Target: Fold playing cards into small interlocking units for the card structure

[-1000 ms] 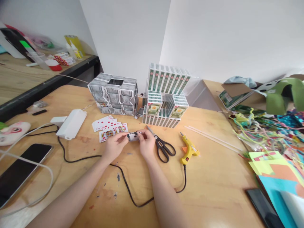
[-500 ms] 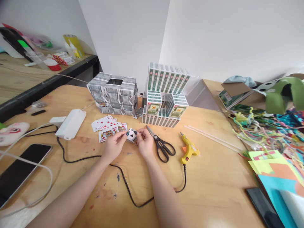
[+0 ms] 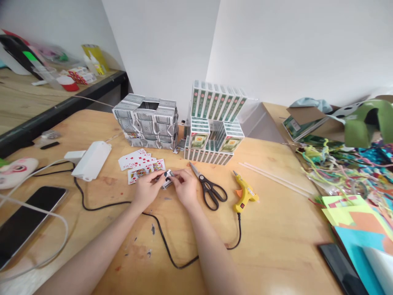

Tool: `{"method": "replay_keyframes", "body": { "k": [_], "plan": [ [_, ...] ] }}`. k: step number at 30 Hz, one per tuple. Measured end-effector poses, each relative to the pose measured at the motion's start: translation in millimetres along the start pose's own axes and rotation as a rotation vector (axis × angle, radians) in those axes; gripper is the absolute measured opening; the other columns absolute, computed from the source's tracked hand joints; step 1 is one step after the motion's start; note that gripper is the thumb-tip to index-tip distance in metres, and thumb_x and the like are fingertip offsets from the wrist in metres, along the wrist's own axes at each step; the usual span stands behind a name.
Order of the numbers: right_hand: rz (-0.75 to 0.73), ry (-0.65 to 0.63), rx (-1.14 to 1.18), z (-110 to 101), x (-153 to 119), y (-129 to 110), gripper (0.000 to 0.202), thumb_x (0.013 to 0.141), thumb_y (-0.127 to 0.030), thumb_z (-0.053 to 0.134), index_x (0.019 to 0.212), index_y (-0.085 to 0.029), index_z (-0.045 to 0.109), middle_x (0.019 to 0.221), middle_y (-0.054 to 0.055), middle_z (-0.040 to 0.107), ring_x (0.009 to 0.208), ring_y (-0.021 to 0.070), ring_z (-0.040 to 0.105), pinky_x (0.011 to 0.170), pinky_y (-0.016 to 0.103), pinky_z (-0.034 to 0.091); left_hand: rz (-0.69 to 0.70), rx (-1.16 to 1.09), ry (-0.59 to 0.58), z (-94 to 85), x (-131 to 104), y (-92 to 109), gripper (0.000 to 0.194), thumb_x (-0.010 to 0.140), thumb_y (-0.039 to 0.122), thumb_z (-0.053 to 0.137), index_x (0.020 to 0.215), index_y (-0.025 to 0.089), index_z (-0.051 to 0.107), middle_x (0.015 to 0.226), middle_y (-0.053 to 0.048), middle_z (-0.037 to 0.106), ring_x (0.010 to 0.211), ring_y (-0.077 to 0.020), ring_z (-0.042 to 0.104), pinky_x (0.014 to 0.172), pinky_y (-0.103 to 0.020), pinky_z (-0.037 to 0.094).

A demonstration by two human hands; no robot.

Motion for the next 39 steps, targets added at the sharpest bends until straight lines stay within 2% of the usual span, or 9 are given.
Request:
{"method": "replay_keyframes", "body": {
  "k": [6,12,15,17,21,26,29,39],
  "plan": [
    [0.044,0.041,-0.007,-3,0,8,0.010,0.072,-0.028,0.060,0.074,-0.019,0.065,0.070,0.001,0.060,0.057,0.0126,0.049,0.056,0.026,0.042,0.002,0.009,-0.028,4.1,-2,-1,0.024,0.077,0.027,0.053,0.093,0.018,0.068,0.078,-0.003,0.071,0.064,-0.0140,0.065,0.061,-0.023,0.052],
    [-0.001,0.009,0.073,-2,1,-2,0.019,0.075,-0.023,0.057,0.091,-0.022,0.068,0.080,0.003,0.060,0.066,0.0141,0.054,0.060,0.027,0.045,-0.017,-0.022,-0.059,9.6,-3,-5,0.028,0.074,0.019,0.053,0.097,0.019,0.067,0.082,-0.003,0.071,0.067,-0.0144,0.065,0.062,-0.023,0.053],
    [-0.030,0.024,0.084,-4,1,-8,0.017,0.075,-0.022,0.057,0.087,-0.022,0.068,0.083,0.004,0.061,0.071,0.0155,0.055,0.062,0.028,0.045,-0.022,-0.007,-0.075,12.1,-4,-4,0.031,0.073,0.016,0.052,0.100,0.019,0.066,0.082,-0.002,0.071,0.066,-0.0140,0.065,0.062,-0.023,0.053],
    [-0.027,0.049,0.073,-7,1,-9,0.013,0.075,-0.024,0.058,0.083,-0.022,0.068,0.081,0.004,0.061,0.066,0.0145,0.053,0.059,0.027,0.044,-0.015,-0.019,-0.077,13.0,-5,-1,0.031,0.074,0.015,0.050,0.100,0.020,0.065,0.086,-0.003,0.070,0.072,-0.0144,0.065,0.066,-0.024,0.053],
    [-0.011,0.092,0.082,-11,0,-4,0.009,0.075,-0.026,0.058,0.078,-0.020,0.064,0.073,0.001,0.059,0.056,0.0118,0.047,0.055,0.026,0.041,-0.036,-0.130,-0.055,12.1,-3,1,0.023,0.076,0.021,0.051,0.097,0.019,0.062,0.094,-0.004,0.068,0.082,-0.0152,0.064,0.076,-0.026,0.052],
    [0.072,0.050,0.158,-4,-3,4,0.012,0.077,-0.031,0.054,0.080,-0.019,0.055,0.064,-0.002,0.053,0.052,0.0107,0.047,0.049,0.023,0.040,-0.110,-0.251,-0.005,6.9,0,-7,0.020,0.076,0.031,0.056,0.090,0.017,0.058,0.082,-0.003,0.066,0.073,-0.0141,0.064,0.071,-0.025,0.053],
    [0.078,0.025,0.146,-1,-4,3,0.014,0.077,-0.031,0.053,0.083,-0.019,0.054,0.066,-0.001,0.055,0.054,0.0109,0.050,0.051,0.023,0.042,-0.087,-0.158,0.036,0.9,0,-5,0.018,0.076,0.031,0.055,0.087,0.017,0.060,0.079,-0.002,0.066,0.070,-0.0133,0.063,0.069,-0.024,0.052],
    [0.020,0.072,0.040,-4,-6,2,0.013,0.076,-0.031,0.056,0.080,-0.019,0.057,0.067,0.001,0.061,0.057,0.0131,0.058,0.056,0.025,0.050,0.167,0.190,0.153,-11.5,-3,18,0.018,0.073,0.021,0.053,0.085,0.018,0.067,0.074,-0.002,0.069,0.065,-0.0142,0.063,0.065,-0.024,0.050]
  ]
}}
Point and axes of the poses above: each hand's wrist, its own x-axis towards the middle knuckle, its own z-axis out of the palm, y = z × x, the point moved 9 cm from there along x, towards the middle knuckle
